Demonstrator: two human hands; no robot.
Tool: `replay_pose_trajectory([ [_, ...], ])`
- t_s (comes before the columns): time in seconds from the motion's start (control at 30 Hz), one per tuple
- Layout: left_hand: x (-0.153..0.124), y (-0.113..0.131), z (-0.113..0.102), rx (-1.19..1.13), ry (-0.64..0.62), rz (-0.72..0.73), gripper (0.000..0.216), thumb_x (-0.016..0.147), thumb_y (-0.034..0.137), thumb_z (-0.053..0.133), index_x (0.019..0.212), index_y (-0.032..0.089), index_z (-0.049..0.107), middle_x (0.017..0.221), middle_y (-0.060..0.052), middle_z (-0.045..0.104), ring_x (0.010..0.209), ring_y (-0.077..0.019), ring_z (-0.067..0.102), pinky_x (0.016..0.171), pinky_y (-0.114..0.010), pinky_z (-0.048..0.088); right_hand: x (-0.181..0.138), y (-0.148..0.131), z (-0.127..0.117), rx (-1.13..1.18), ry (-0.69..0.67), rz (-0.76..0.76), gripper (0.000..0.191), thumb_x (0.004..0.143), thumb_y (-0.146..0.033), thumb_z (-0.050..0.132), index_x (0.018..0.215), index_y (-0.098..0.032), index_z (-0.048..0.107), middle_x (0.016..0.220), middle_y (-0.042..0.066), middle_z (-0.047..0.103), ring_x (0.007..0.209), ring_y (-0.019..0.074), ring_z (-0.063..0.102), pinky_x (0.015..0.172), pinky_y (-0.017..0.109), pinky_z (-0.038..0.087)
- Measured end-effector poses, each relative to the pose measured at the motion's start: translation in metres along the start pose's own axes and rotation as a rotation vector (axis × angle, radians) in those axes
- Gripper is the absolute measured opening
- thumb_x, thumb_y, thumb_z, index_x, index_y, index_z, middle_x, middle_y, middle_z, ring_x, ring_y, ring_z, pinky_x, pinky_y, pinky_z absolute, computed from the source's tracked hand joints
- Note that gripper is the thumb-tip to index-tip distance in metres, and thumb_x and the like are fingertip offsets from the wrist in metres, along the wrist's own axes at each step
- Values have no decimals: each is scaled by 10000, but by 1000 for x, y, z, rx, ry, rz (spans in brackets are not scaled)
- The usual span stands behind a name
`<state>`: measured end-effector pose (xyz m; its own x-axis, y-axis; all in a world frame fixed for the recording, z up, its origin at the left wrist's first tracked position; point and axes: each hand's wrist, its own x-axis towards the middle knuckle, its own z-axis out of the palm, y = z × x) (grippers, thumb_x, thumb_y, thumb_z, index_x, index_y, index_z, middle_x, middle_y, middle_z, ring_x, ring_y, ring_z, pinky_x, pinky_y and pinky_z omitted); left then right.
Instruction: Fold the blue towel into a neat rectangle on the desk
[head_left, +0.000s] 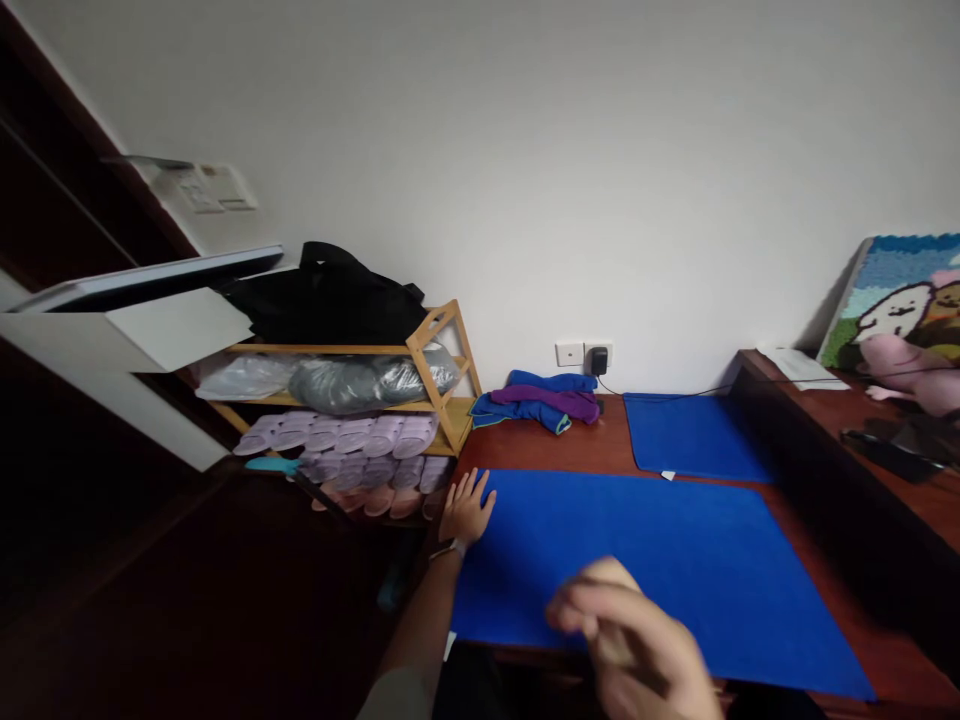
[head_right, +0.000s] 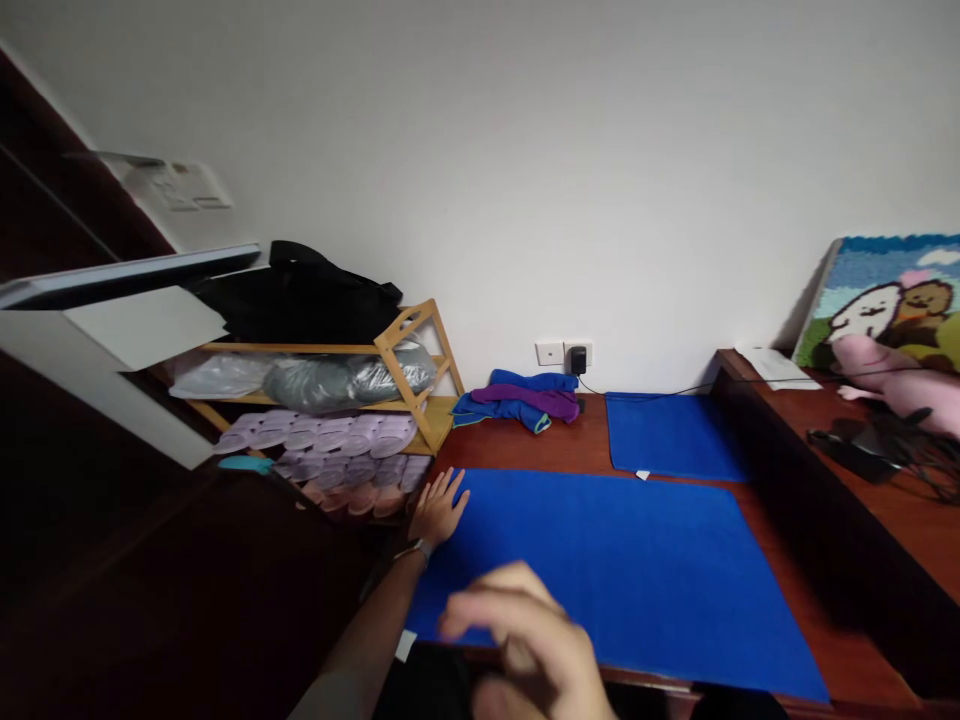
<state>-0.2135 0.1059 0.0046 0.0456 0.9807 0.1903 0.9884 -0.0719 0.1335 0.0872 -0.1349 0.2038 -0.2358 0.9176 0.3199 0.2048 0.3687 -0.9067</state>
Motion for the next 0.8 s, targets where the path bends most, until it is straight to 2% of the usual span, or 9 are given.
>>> replay_pose_trajectory([
  [0.1,0,-1,1,-9,14,8,594,1033,496,369,1562,229,411,1654,-86,359,1521,-282,317,1252,-478,198,73,40,29,32,71,-53,388,977,-560,501,1093,-290,755,918,71,715,882,211,681,852,373,562],
  [0.17,1,-2,2,1,15,13,594,1034,494,371,1563,226,406,1656,-89,354,1523,-277,314,1249,-483,211,108,83,44,-74,61,-52,420,1026,-506,426,1106,-257,754,1010,76,736,952,194,688,889,332,554],
  [0.27,3,-4,4,28,20,14,569,1039,468,368,1554,232,419,1650,-90,366,1517,-257,331,1247,-484,226,133,149,46,-401,-26,3,458,1056,-376,315,1230,-225,711,1162,95,734,1080,195,673,1002,343,518],
  [0.33,4,-5,4,34,22,19,562,1040,464,370,1555,243,417,1649,-86,368,1514,-250,339,1246,-480,235,135,184,32,-537,-43,57,469,1038,-350,326,1326,-191,659,1316,138,682,1235,246,612,1119,443,437],
  [0.43,4,-7,5,42,19,14,566,1037,466,384,1560,250,407,1652,-83,359,1513,-250,340,1244,-482,241,120,226,-12,-728,-78,212,557,1017,-434,349,1487,-186,515,1567,132,475,1483,299,369,1236,551,227],
  [0.53,5,-9,9,50,32,17,568,1036,460,388,1561,245,406,1648,-85,364,1513,-249,342,1246,-482,236,90,266,-81,-952,-120,360,650,1017,-530,245,1591,-238,333,1659,35,313,1556,231,195,1271,488,127],
  [0.6,6,-11,12,57,41,23,567,1037,455,380,1563,244,402,1646,-83,368,1511,-247,346,1248,-483,229,64,293,-135,-1029,-42,447,694,999,-560,205,1606,-236,294,1668,17,281,1562,227,170,1274,480,116],
  [0.7,7,-13,14,78,24,23,577,1038,466,369,1571,245,387,1649,-79,360,1512,-249,343,1248,-487,228,30,322,-209,-1095,91,620,786,943,-563,180,1607,-156,287,1667,46,284,1556,269,185,1269,488,161],
  [0.8,9,-13,10,101,-10,9,582,1038,470,358,1577,252,375,1656,-70,347,1520,-253,326,1246,-487,234,10,337,-252,-1097,142,680,862,900,-568,151,1603,-85,273,1666,101,270,1552,291,183,1262,497,191],
])
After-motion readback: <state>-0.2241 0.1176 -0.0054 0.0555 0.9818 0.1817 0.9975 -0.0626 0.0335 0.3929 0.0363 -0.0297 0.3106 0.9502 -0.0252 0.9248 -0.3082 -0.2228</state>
